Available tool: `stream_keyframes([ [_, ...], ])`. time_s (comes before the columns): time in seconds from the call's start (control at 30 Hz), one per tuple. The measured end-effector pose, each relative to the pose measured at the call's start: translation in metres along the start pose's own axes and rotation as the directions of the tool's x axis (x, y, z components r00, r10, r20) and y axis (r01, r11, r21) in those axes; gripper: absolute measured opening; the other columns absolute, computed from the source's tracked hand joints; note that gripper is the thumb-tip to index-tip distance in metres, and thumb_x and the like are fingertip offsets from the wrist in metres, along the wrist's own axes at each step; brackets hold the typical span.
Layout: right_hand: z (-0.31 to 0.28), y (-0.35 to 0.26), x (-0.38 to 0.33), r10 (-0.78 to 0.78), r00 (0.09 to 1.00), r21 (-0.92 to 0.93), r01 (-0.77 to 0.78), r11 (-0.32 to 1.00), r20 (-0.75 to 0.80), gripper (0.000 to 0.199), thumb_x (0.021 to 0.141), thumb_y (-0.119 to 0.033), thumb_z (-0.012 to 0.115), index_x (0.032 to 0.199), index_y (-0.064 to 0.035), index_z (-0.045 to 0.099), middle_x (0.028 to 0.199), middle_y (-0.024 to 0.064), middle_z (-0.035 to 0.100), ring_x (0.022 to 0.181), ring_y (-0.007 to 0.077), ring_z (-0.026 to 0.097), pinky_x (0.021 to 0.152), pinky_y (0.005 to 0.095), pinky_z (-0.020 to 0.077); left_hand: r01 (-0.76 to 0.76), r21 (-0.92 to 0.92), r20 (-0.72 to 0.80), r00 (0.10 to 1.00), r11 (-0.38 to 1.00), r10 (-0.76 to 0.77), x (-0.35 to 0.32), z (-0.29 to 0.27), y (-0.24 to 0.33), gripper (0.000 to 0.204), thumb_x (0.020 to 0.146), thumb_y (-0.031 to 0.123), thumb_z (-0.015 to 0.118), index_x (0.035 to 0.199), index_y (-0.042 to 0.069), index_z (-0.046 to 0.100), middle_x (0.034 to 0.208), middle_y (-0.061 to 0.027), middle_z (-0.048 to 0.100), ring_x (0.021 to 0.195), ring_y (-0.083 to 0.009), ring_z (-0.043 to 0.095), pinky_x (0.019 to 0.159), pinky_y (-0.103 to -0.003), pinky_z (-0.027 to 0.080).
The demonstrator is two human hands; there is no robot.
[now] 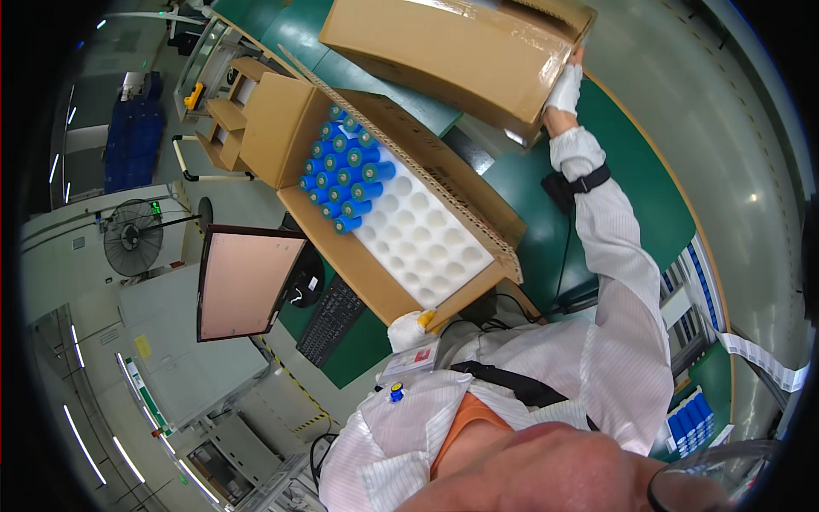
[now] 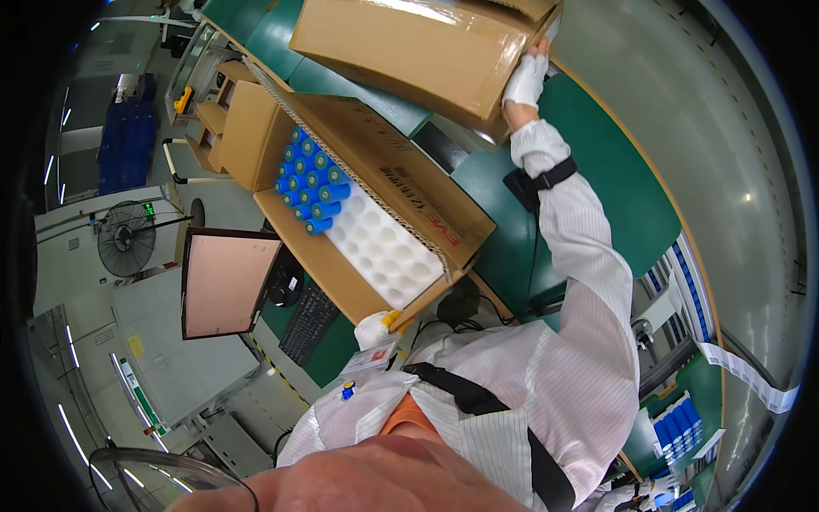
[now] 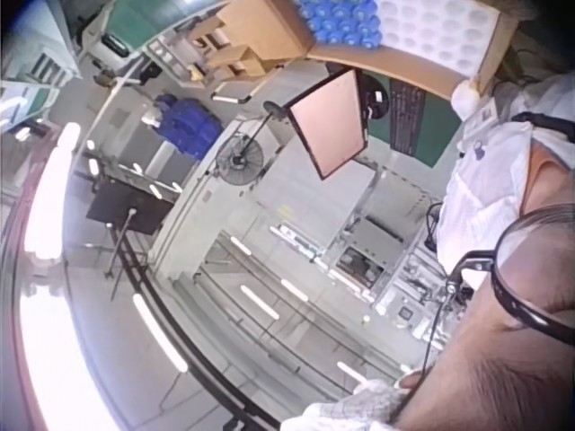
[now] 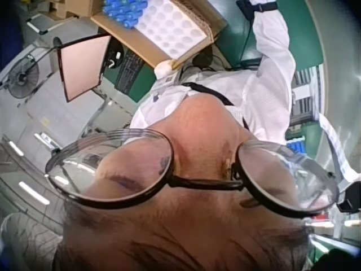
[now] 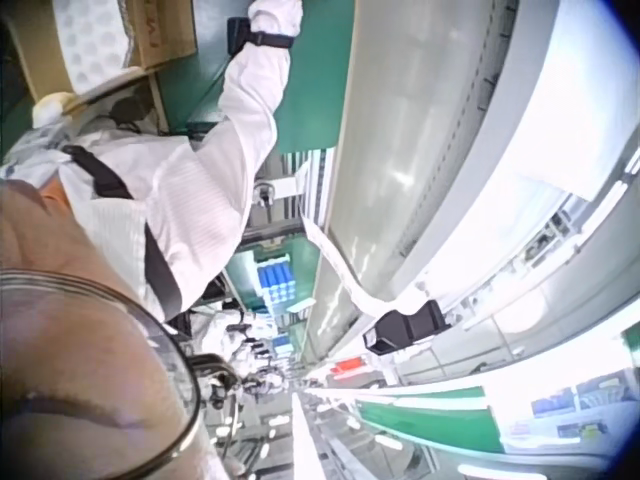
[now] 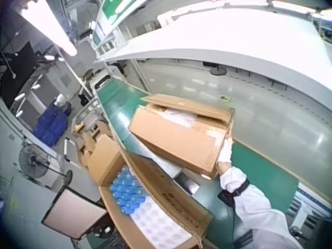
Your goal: Scanning barcodes on cylindrical batteries and placing them into a holder.
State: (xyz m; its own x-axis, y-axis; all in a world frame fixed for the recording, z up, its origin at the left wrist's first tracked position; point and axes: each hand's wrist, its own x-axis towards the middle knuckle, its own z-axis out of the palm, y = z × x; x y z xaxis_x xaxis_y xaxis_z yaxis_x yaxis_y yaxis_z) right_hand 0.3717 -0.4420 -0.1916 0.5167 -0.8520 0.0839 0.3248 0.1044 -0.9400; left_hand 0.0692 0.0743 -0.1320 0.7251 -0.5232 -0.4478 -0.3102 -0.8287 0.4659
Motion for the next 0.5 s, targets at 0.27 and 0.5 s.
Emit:
stream_keyframes([
  [0.27,0.066,-0.001,-0.031,-0.043,0.991,-0.226,0.014,0.974,-0.124,0.055,0.104,-0.029,0.032,0.152,-0.0028,0.03,0.154,0.0251,0.03,0.143,0.0393,0.026,0.118,0.0387,0.0191,-0.011,-0.095,0.15,0.988,0.995,0.026,0.012,-0.015,0.007,0.034,0.075,0.026,0.07,0.107,0.014,0.07,0.076,-0.0141,0.067,0.077,-0.0326,0.067,0.068,-0.043,0.052],
  [0.5,0.104,0.001,-0.059,-0.137,0.969,-0.406,0.043,0.913,-0.204,0.053,0.105,-0.029,0.035,0.152,-0.0058,0.029,0.154,0.0279,0.029,0.142,0.0424,0.029,0.117,0.044,0.0218,0.147,-0.226,0.424,0.905,0.963,-0.039,0.026,-0.01,-0.014,0.032,0.088,0.04,0.055,0.103,0.015,0.07,0.078,-0.0141,0.067,0.078,-0.0362,0.065,0.07,-0.043,0.05],
])
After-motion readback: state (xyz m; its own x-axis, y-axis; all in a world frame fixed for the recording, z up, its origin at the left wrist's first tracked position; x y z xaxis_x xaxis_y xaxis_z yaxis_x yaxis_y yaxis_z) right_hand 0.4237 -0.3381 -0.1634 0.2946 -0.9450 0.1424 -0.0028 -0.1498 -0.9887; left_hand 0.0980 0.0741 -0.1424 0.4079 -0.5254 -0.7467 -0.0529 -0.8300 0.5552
